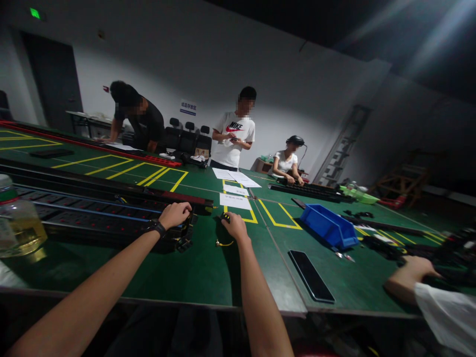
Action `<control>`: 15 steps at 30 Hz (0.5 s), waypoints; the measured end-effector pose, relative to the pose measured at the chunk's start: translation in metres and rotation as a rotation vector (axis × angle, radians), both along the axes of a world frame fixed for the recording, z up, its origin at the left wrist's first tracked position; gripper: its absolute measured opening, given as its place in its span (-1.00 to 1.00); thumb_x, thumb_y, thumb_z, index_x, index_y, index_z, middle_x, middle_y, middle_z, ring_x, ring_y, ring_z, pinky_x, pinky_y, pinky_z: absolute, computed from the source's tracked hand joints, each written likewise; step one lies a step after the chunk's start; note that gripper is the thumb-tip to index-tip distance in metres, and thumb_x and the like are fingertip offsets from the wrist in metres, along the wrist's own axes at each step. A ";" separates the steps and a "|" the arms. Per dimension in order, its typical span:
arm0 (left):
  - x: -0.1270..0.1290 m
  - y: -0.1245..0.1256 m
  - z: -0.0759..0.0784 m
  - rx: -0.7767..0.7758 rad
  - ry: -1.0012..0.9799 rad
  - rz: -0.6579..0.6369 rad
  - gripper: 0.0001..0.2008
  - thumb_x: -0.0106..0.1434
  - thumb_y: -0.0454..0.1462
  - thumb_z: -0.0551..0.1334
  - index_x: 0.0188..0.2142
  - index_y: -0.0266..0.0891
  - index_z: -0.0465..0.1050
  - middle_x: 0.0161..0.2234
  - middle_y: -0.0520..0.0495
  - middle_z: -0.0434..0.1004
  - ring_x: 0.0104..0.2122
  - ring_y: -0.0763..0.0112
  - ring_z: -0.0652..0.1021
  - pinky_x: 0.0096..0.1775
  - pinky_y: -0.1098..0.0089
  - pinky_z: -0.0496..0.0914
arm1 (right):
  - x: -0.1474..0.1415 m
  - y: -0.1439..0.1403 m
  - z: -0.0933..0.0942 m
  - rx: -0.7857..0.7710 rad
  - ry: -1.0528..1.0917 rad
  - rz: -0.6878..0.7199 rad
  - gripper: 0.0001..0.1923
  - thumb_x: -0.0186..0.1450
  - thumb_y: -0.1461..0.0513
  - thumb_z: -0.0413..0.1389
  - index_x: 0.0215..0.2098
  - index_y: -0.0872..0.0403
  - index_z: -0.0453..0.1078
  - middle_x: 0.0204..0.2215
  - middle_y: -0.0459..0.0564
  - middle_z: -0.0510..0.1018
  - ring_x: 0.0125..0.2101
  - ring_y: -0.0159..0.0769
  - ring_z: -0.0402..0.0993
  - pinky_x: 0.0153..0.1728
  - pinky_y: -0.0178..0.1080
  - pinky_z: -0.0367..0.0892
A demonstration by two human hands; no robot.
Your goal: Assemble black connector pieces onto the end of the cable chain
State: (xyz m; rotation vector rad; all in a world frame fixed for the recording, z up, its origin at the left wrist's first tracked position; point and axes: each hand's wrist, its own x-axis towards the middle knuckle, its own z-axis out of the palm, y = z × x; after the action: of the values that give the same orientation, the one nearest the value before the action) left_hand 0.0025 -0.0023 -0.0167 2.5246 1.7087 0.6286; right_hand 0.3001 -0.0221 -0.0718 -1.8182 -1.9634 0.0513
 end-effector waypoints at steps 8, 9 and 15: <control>-0.001 0.001 -0.001 0.000 -0.006 -0.001 -0.67 0.32 -0.26 0.09 -0.07 -0.04 0.61 -0.12 -0.07 0.72 -0.09 0.15 0.66 -0.09 0.28 0.46 | -0.006 -0.007 0.014 -0.098 -0.038 -0.154 -0.64 0.49 0.07 0.01 0.00 -0.01 0.60 -0.08 0.13 0.68 -0.06 -0.07 0.60 -0.15 -0.22 0.39; -0.001 0.001 -0.001 0.002 -0.006 0.000 -0.67 0.32 -0.26 0.09 -0.07 -0.04 0.61 -0.12 -0.07 0.72 -0.09 0.14 0.66 -0.09 0.27 0.46 | -0.007 -0.009 0.015 -0.105 -0.053 -0.182 -0.63 0.50 0.08 -0.02 -0.01 -0.01 0.61 -0.10 0.13 0.69 -0.08 -0.07 0.61 -0.17 -0.23 0.38; 0.000 0.001 -0.002 -0.002 -0.008 0.006 -0.66 0.32 -0.25 0.08 -0.07 -0.04 0.61 -0.12 -0.08 0.72 -0.09 0.12 0.66 -0.07 0.24 0.47 | -0.003 -0.015 0.021 -0.092 -0.078 -0.257 -0.59 0.51 0.12 -0.08 -0.04 0.00 0.62 -0.16 0.13 0.69 -0.14 -0.12 0.62 -0.23 -0.27 0.35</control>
State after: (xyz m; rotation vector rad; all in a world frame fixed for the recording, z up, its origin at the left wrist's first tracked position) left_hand 0.0021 -0.0011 -0.0191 2.5130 1.7142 0.6365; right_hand 0.2968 -0.0371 -0.0511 -2.1486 -1.7876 -0.0114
